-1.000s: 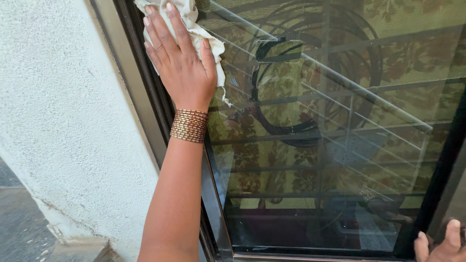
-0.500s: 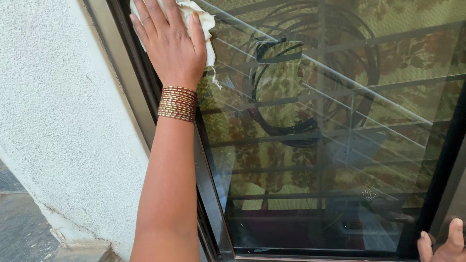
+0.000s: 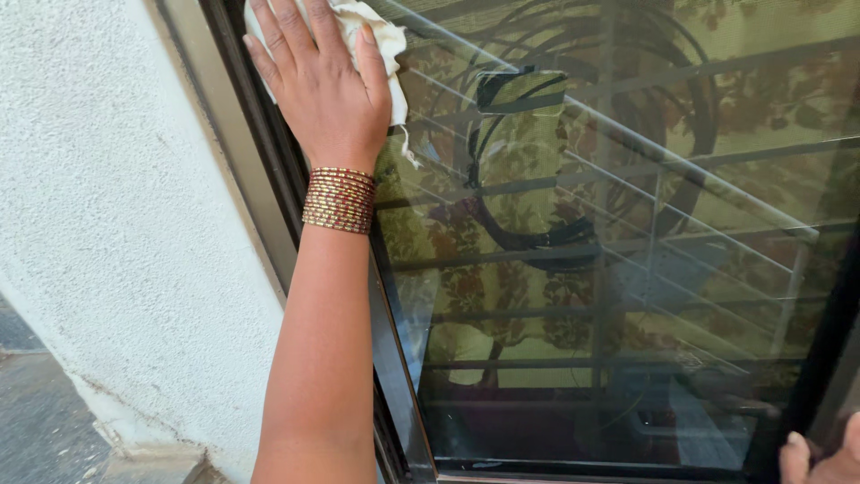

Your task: The person wipes a glass window pane using a white cloth. They systematically clean the surface, moving the cloth in circular and vertical motions to remove dirt and smudges. The person uses both hands to hold the cloth and apply pressure to the glass.

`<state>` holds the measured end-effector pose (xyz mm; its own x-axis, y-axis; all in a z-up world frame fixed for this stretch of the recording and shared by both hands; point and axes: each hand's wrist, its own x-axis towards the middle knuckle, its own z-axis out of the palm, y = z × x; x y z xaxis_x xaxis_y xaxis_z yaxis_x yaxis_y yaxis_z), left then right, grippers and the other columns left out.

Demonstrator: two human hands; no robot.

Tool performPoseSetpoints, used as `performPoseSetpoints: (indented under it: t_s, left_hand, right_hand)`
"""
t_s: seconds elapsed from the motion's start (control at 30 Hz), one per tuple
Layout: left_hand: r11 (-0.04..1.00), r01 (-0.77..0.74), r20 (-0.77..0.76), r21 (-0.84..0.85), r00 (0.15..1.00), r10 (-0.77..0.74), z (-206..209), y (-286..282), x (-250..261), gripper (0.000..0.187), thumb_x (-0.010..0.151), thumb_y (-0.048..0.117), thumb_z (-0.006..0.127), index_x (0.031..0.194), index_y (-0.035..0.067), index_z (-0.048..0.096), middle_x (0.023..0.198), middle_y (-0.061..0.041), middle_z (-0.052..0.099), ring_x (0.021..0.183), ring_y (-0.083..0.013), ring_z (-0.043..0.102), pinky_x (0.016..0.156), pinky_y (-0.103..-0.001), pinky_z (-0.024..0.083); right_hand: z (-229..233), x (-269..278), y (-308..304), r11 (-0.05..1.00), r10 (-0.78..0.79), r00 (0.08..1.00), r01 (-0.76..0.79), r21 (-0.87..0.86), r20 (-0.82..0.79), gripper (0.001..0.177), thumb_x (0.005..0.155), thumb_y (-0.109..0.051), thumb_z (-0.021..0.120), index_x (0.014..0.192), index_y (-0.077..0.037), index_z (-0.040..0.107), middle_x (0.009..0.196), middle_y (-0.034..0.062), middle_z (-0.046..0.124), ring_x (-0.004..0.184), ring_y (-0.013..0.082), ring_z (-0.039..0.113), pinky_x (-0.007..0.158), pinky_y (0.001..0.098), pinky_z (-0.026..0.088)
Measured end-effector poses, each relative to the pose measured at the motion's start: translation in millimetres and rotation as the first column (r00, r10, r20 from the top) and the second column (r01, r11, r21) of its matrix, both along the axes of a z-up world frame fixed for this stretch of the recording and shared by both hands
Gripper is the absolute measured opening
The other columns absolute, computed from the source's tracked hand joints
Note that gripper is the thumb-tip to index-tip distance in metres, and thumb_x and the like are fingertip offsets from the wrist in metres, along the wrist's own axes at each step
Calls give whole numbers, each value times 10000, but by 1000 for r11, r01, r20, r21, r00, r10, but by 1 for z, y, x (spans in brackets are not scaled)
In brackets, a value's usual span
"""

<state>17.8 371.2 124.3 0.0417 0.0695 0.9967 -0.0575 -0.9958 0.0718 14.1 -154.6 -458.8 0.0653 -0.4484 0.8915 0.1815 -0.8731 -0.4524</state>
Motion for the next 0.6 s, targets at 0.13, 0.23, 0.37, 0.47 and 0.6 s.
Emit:
performPoseSetpoints:
  t_s: [0.13, 0.23, 0.37, 0.47, 0.6]
  left_hand:
    - [990, -31, -25, -136, 999, 28, 12, -22, -3, 654, 1154, 469, 322, 1675, 87, 215, 1732, -181, 144, 1606, -380, 76, 1331, -554, 73]
    - [975, -74, -57, -210, 996, 63, 16, -45, -8, 669, 1165, 469, 298, 1680, 63, 173, 1737, -217, 121, 1610, -398, 53, 1336, -545, 59]
    - [986, -18, -72, -165, 997, 6, 18, -74, -10, 678, 1152, 473, 294, 1670, 54, 168, 1729, -228, 110, 1599, -410, 38, 1324, -563, 48]
    - [994, 35, -45, -99, 998, -40, 15, -92, -6, 656, 1135, 473, 306, 1660, 91, 210, 1720, -218, 135, 1593, -401, 59, 1319, -571, 55]
    - [991, 129, 25, 27, 991, -130, 6, -106, -4, 616, 1093, 487, 365, 1609, 154, 324, 1679, -182, 229, 1569, -395, 129, 1293, -599, 69]
  right_hand:
    - [2, -12, 16, 956, -259, 966, 254, -143, -16, 863, 950, -187, 679, 1685, -14, 261, 1586, 308, 345, 1382, 439, 441, 1184, 497, 380]
    - [14, -21, 31, 941, -327, 938, 313, -126, -111, 880, 956, -227, 649, 1704, -37, 227, 1681, 301, 254, 1441, 456, 393, 1146, 530, 370]
    - [27, -25, 37, 916, -393, 910, 375, -143, -132, 978, 894, -172, 675, 1742, -77, 196, 1643, 293, 262, 1414, 451, 395, 1200, 554, 385]
    - [29, -25, 30, 946, -297, 953, 284, -159, -63, 995, 880, -158, 665, 1751, -64, 192, 1628, 319, 255, 1410, 493, 373, 1208, 598, 376]
    - [23, -25, 38, 953, -301, 948, 297, -51, -99, 935, 847, -100, 694, 1667, -94, 244, 1622, 295, 300, 1391, 487, 426, 1156, 587, 396]
